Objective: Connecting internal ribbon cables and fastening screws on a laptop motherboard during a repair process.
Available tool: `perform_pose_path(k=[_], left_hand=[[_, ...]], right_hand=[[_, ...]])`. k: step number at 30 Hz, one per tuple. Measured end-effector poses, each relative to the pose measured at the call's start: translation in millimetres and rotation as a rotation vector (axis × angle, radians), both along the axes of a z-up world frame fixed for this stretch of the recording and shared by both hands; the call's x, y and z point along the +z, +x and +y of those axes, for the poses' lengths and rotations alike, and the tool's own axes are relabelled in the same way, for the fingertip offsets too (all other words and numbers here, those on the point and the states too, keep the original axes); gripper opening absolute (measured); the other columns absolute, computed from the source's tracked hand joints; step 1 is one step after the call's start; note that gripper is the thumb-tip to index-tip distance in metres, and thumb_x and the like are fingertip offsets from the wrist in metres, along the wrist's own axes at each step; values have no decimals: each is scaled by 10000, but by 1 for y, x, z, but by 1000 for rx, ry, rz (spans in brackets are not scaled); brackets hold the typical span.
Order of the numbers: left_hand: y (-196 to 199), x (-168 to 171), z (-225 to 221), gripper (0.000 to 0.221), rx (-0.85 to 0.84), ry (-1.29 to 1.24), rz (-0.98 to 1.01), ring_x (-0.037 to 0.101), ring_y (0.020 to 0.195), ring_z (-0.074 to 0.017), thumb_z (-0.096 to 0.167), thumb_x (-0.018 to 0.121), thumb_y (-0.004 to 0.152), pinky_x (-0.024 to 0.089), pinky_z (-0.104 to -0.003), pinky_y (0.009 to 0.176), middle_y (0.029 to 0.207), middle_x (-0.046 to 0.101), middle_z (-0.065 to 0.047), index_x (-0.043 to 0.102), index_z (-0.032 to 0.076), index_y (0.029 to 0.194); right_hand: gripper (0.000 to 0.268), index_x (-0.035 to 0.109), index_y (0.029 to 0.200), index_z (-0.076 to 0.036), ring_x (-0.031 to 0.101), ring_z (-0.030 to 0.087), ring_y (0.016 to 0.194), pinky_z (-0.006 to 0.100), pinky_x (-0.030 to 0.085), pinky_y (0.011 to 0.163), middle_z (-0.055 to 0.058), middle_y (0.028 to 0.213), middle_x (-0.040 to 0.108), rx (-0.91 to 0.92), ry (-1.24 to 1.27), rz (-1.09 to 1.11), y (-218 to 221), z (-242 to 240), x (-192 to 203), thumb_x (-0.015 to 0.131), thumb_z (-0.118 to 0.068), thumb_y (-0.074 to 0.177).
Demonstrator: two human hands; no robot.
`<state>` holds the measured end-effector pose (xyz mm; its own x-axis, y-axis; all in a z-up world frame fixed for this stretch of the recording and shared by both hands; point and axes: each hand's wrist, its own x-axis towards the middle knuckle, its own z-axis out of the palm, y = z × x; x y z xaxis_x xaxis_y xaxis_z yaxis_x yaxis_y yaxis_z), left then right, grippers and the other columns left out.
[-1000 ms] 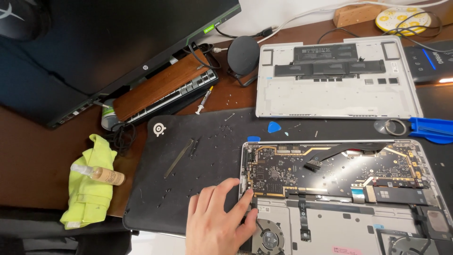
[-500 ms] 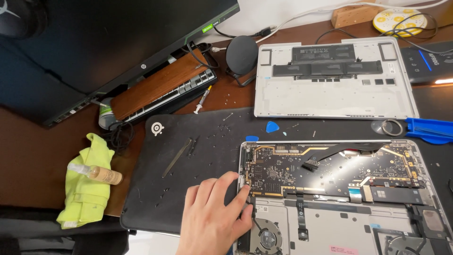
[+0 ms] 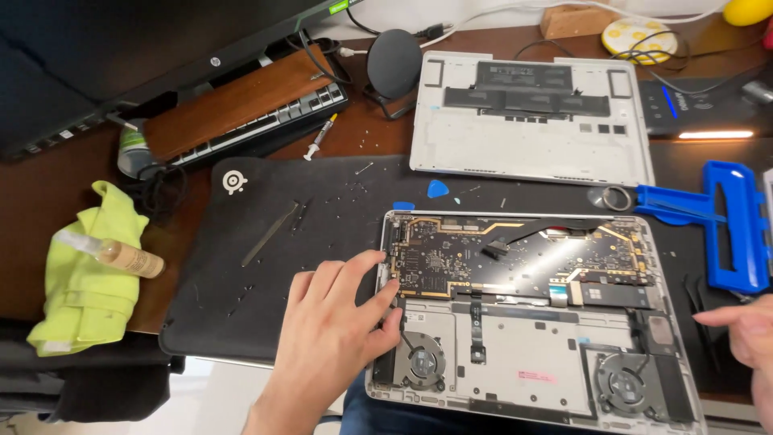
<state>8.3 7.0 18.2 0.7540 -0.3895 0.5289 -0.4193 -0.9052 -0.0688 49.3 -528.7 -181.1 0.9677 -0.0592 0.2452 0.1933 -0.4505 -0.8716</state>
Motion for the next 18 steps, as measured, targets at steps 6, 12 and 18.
perform_pose_path(k=[6, 12, 18], left_hand=[[-1, -5, 0, 170, -14, -118, 45, 573, 956, -272, 196, 767, 824, 433, -440, 681, 1246, 618, -41, 794, 162, 989], [-1, -7, 2, 124, -8, -166, 27, 556, 946, -252, 231, 755, 880, 409, -419, 686, 1210, 629, 4, 823, 176, 968], [10, 8, -10, 177, -107, -108, -54, 568, 891, -225, 315, 794, 915, 393, -402, 683, 1073, 657, 8, 769, 166, 822]], right_hand=[[320, 690, 1095, 78, 316, 140, 553, 277, 209, 551, 62, 662, 371, 0, 17, -72, -17, 75, 95, 439, -115, 1134], [277, 732, 1022, 71, 426, 185, 681, 291, 344, 660, 106, 711, 473, -11, -115, -99, -26, 121, 153, 509, -44, 1140], [189, 810, 978, -50, 678, 148, 805, 247, 494, 735, 51, 903, 763, 93, -343, -106, -10, 158, 203, 631, -107, 1000]])
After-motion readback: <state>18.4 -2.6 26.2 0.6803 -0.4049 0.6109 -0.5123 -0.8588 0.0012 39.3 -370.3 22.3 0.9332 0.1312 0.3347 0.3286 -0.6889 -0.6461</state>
